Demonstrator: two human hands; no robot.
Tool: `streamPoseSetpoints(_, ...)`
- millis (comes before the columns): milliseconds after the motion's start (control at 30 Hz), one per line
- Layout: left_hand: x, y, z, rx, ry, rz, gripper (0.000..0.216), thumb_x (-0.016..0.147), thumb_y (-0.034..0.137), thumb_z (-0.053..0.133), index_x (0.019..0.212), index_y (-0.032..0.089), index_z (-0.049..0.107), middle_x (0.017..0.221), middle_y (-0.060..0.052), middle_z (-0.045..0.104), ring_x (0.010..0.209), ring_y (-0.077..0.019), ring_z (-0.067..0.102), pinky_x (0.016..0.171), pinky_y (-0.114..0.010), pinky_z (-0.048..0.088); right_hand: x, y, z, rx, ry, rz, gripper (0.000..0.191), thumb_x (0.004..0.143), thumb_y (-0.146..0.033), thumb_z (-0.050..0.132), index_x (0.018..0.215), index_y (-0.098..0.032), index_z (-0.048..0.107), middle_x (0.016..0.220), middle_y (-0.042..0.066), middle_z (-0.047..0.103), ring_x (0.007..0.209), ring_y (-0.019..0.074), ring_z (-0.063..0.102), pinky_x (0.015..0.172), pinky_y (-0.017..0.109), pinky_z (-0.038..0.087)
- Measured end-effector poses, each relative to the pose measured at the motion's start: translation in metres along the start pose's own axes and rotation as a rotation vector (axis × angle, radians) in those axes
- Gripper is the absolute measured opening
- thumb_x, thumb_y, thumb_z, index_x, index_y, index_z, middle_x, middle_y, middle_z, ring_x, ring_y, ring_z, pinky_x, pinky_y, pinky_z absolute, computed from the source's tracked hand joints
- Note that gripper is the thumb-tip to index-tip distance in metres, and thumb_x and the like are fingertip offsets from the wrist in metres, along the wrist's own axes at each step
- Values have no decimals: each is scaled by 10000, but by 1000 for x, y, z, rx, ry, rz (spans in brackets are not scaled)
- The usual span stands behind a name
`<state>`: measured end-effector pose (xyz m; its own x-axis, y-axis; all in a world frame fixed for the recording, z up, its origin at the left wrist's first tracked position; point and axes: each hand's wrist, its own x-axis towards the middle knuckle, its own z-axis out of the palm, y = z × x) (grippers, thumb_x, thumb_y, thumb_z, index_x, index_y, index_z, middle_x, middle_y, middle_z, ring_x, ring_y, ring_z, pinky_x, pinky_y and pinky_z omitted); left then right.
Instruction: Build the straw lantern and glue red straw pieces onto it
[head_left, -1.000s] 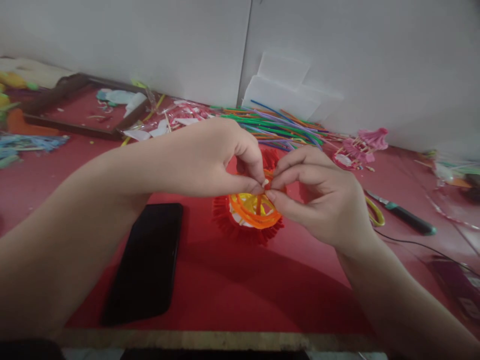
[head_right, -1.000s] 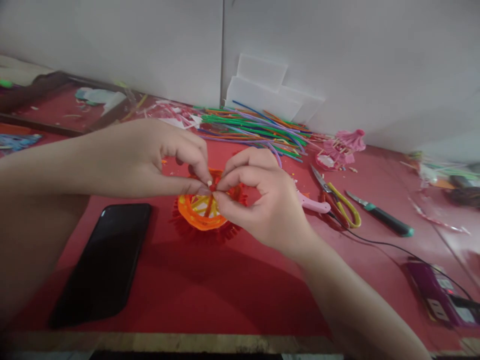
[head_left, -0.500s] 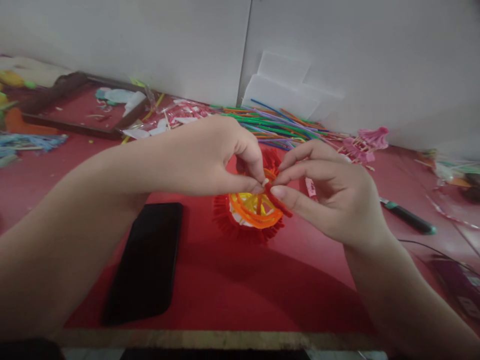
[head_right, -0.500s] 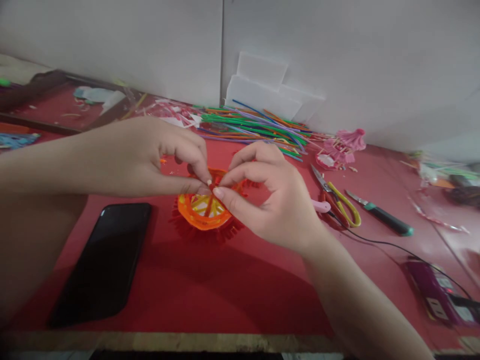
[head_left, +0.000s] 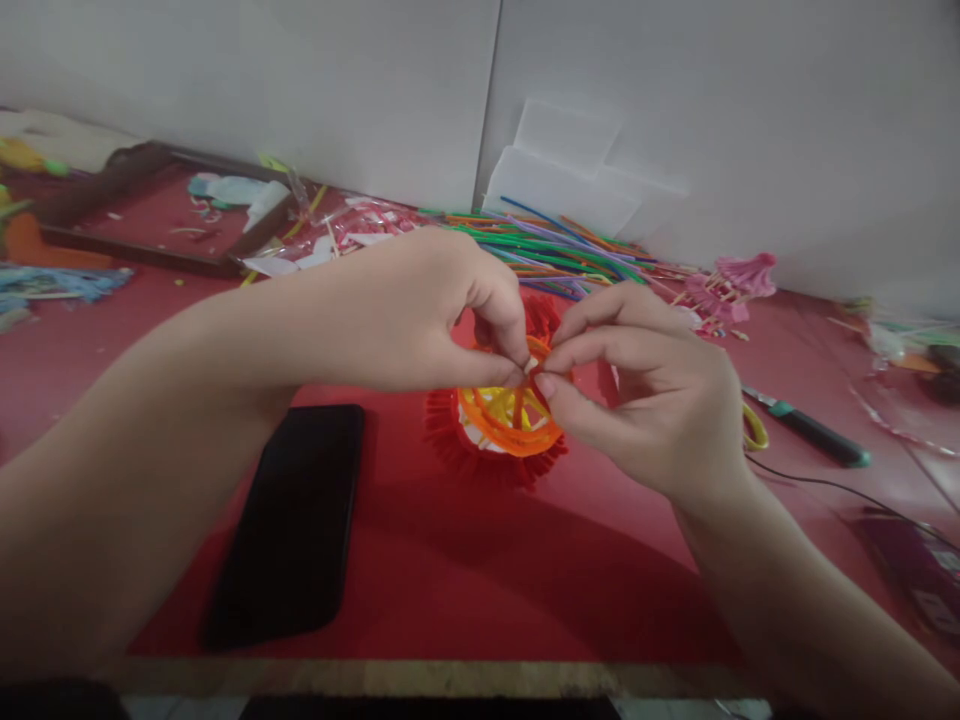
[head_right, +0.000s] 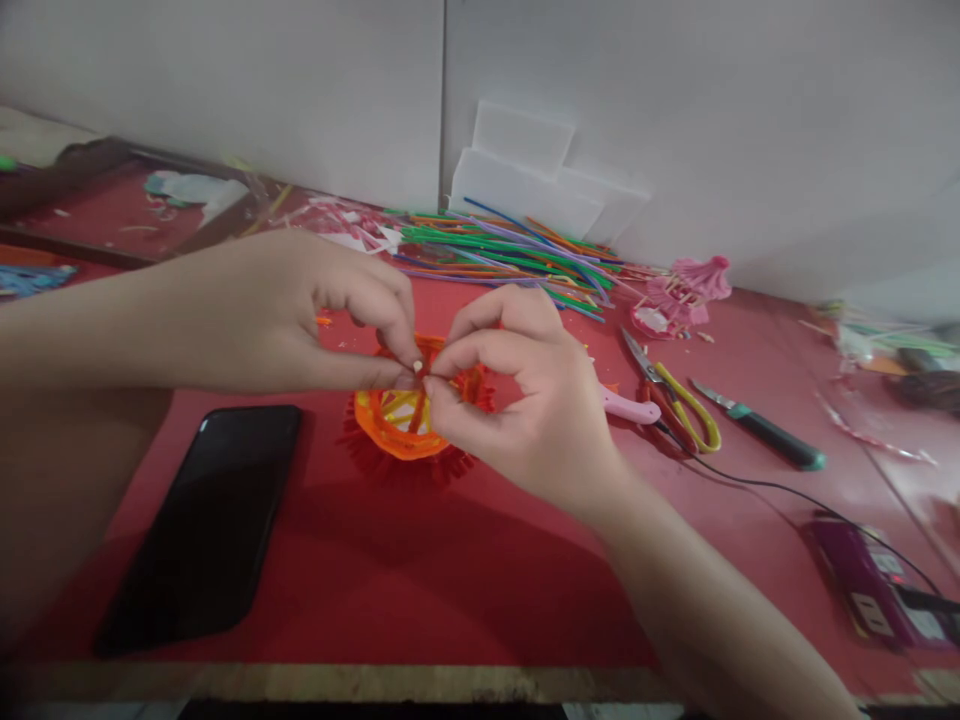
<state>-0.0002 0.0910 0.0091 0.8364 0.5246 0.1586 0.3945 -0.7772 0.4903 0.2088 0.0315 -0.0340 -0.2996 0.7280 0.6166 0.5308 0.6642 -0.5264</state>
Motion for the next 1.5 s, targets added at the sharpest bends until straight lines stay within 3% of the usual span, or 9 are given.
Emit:
streamPoseSetpoints(167, 0, 2, 0, -6, -15, -59, 212, 879, 329, 600, 886, 207, 772, 898, -2, 738, 873, -180, 638, 890, -302, 446, 0, 0, 0, 14, -7, 7, 143, 775, -129, 713, 730, -260, 676, 859, 27, 645, 857, 212, 620, 831, 449, 506)
streamPoseSetpoints(433, 0, 0, -1, 32, 3, -12, 185, 878, 343, 623, 845, 245, 776, 848, 18, 733, 770, -150, 624, 763, -281, 448, 1, 2, -2, 13, -24, 12, 98, 793, -183, 728, 741, -259, 695, 853, 25, 652, 854, 210, 626, 794, 425, 525)
streamPoseSetpoints(700, 0, -2, 0, 15, 4, -57, 196, 857, 374, 633, 855, 247, 782, 852, 8, 741, 829, -178, 638, 826, -297, 455, 2, 5, -8, 70, -56, 7, 83, 804, -184, 731, 804, -264, 707, 882, 30, 659, 865, 202, 623, 788, 409, 534)
streamPoseSetpoints(900, 0, 3, -2, 37, -13, -12, 193, 886, 338, 612, 852, 236, 772, 860, 10, 732, 785, -144, 616, 761, -273, 447, 1, 3, -2, 90, -7, 13, 141, 764, -117, 711, 761, -257, 692, 855, 15, 648, 837, 193, 620, 769, 402, 522)
streamPoseSetpoints(1033, -1, 7, -2, 37, -24, -93, 225, 892, 330, 585, 875, 200, 767, 893, -1, 738, 842, -159, 621, 846, -285, 447, 1, 0, 1, 98, 3, 10, 155, 746, -84, 703, 744, -237, 679, 852, 13, 635, 833, 186, 609, 770, 390, 503)
streamPoseSetpoints(1300, -1, -1, 0, 24, -9, -49, 238, 878, 370, 599, 885, 207, 773, 877, 8, 726, 875, -184, 641, 892, -321, 460, 0, 2, 1, 109, 30, 14, 132, 724, -71, 708, 722, -200, 676, 835, 25, 629, 804, 166, 592, 741, 363, 480)
streamPoseSetpoints(1500, -1, 1, 0, 37, -1, -33, 225, 887, 340, 597, 859, 197, 767, 854, 6, 728, 775, -135, 613, 827, -289, 477, 1, 2, 2, 87, 23, -2, 134, 732, -87, 702, 742, -220, 690, 840, 24, 651, 787, 172, 614, 719, 368, 498)
